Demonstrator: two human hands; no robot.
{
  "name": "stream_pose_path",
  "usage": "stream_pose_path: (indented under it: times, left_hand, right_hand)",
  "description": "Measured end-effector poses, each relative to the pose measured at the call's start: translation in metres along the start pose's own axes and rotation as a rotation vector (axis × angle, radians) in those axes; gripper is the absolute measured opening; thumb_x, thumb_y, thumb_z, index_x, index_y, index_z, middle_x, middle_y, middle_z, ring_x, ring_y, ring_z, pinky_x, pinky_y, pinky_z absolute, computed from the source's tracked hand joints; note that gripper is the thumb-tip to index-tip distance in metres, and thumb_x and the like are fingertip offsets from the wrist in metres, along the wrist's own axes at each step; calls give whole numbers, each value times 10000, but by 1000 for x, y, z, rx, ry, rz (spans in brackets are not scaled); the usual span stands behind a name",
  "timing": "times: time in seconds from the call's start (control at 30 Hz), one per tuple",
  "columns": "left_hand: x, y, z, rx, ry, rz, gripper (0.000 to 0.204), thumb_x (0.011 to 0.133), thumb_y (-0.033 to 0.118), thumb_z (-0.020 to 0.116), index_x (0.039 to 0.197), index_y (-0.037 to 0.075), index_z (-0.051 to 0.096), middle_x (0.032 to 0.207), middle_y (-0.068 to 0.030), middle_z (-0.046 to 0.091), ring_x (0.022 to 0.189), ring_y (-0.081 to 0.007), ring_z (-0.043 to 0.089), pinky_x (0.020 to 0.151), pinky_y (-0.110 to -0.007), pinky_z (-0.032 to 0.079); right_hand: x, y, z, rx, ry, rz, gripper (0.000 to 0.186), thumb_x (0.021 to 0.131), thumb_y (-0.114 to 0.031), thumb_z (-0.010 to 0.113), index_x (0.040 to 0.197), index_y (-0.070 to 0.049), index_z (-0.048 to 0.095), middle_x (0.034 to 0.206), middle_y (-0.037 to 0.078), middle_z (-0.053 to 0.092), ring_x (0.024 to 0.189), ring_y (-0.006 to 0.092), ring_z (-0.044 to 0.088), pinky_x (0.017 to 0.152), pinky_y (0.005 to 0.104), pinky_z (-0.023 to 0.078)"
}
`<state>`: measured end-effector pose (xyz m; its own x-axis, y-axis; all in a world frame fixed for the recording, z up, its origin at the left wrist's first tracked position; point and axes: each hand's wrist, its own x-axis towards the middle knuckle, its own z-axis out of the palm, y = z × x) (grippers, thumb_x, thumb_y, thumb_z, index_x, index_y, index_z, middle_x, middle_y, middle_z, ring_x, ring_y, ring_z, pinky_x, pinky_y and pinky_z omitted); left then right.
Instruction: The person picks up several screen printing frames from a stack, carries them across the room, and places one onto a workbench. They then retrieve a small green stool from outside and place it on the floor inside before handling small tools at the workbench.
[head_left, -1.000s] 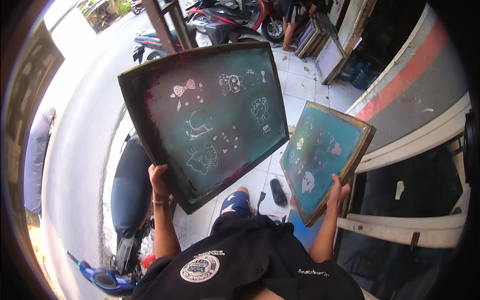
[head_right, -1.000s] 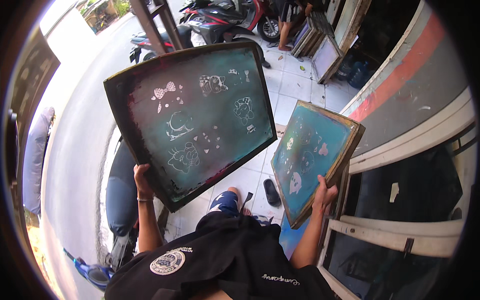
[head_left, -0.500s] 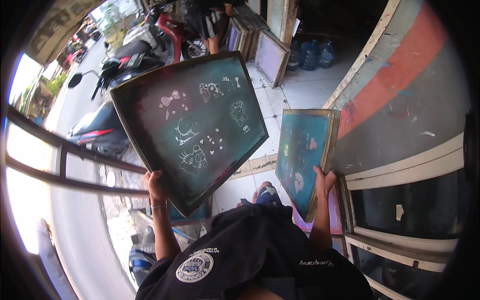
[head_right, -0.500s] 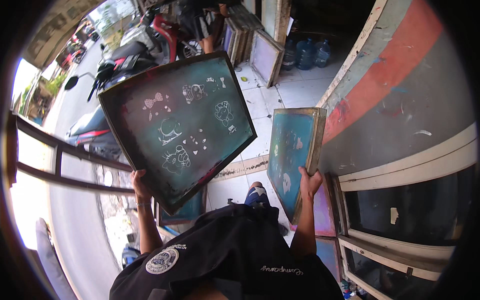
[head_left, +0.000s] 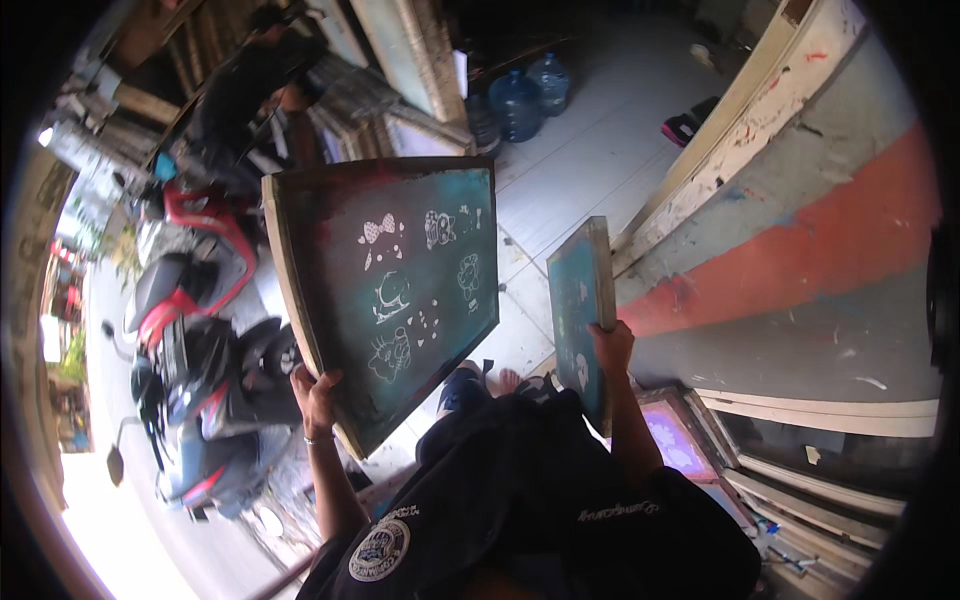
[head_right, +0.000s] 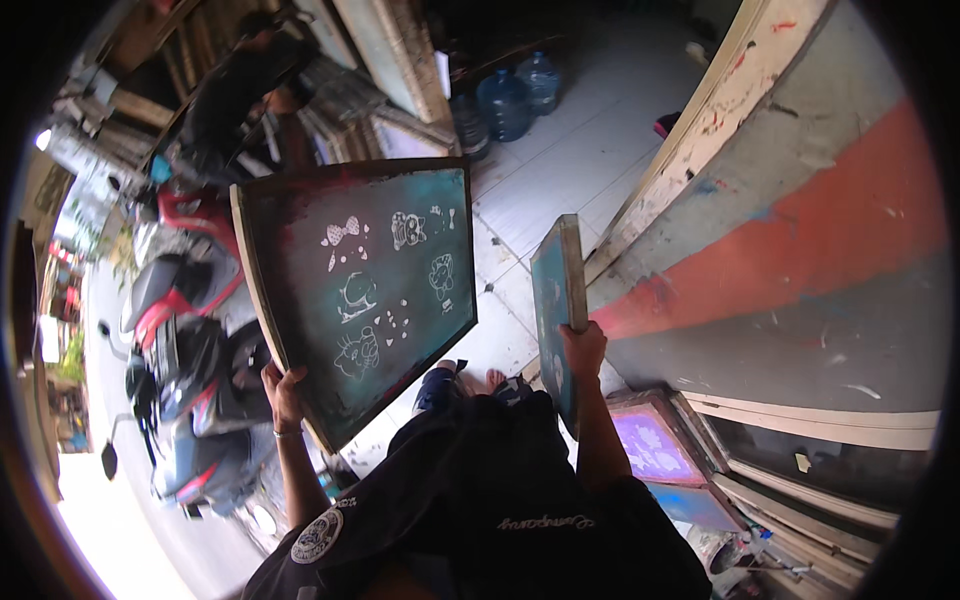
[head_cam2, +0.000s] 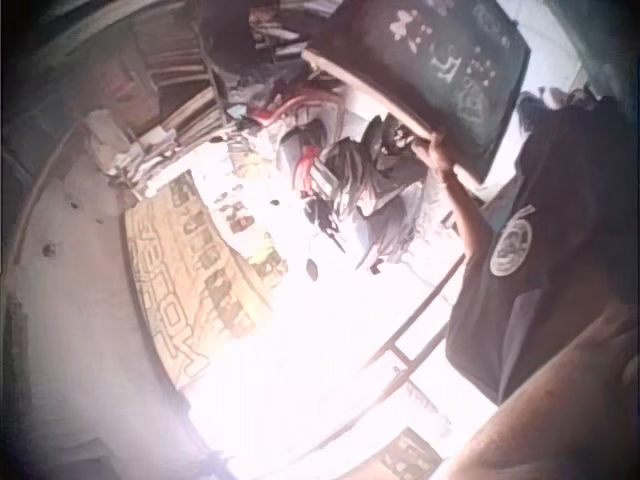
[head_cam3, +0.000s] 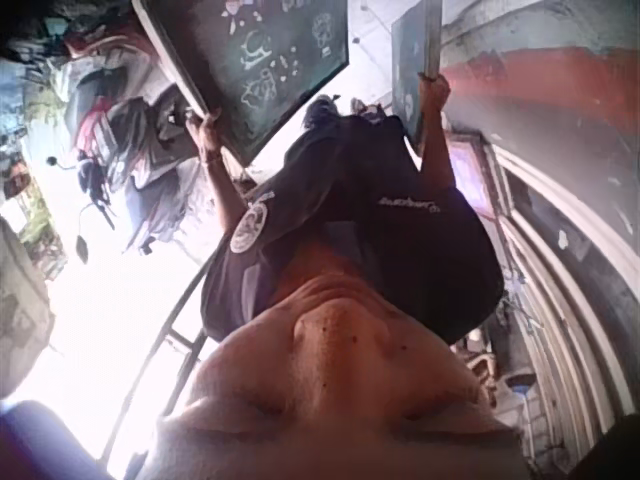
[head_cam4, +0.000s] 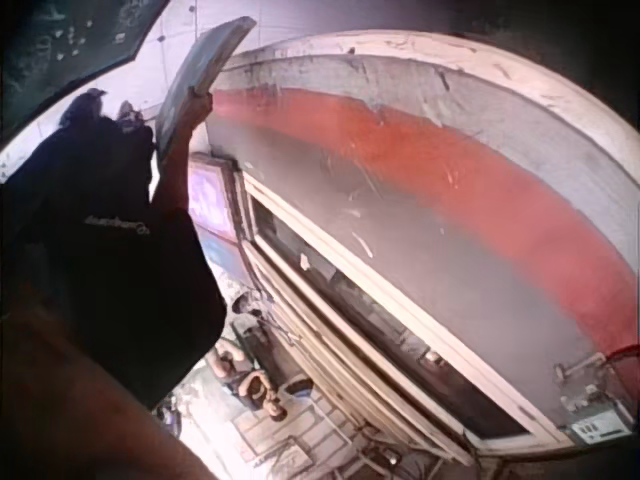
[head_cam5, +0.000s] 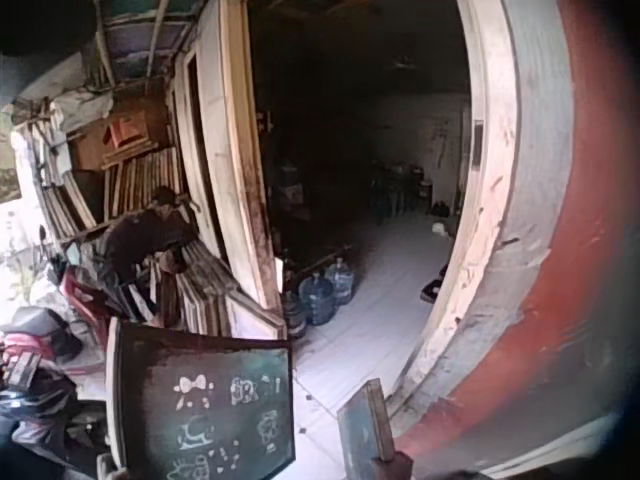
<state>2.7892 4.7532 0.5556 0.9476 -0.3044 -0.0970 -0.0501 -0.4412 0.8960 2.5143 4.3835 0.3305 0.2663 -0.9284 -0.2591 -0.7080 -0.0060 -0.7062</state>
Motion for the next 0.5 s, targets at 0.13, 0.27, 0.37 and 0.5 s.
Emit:
stream_pose_path:
  times: [0.13, 0.27, 0.37, 0.5]
  left_hand:
    - [121, 42, 72, 110, -160, 82, 205, 620, 186, 642, 719, 16, 584, 664, 22, 541, 595, -85, 456, 544, -273, 378]
    - [240, 50, 143, 163, -299, 104, 280, 621, 196, 669, 760, -44, 628, 641, -24, 595, 578, -107, 502, 542, -279, 416]
    - [314, 68, 210, 213, -402, 154, 303, 620, 220, 693, 773, -38, 644, 647, -49, 612, 584, -113, 524, 548, -280, 427]
    - [405, 120, 297, 391, -501, 229, 339, 627, 251, 696, 827, -19, 648, 670, -133, 643, 583, -213, 579, 572, -336, 455]
  right_hand:
    - [64, -38, 28, -123, -34, 174, 457, 674, -354, 736, 887, 38, 636, 885, 244, 669, 873, 405, 649, 780, 481, 510]
    - [116, -60, 57, -79, 59, 320, 454, 678, -350, 740, 891, 37, 635, 892, 246, 668, 880, 402, 648, 776, 477, 510]
    - [157, -68, 73, -66, 60, 391, 443, 690, -356, 743, 901, 19, 639, 886, 252, 665, 876, 401, 648, 766, 469, 512]
    - [213, -80, 92, -68, 170, 482, 439, 693, -363, 726, 893, 18, 642, 886, 260, 659, 890, 393, 647, 763, 475, 508]
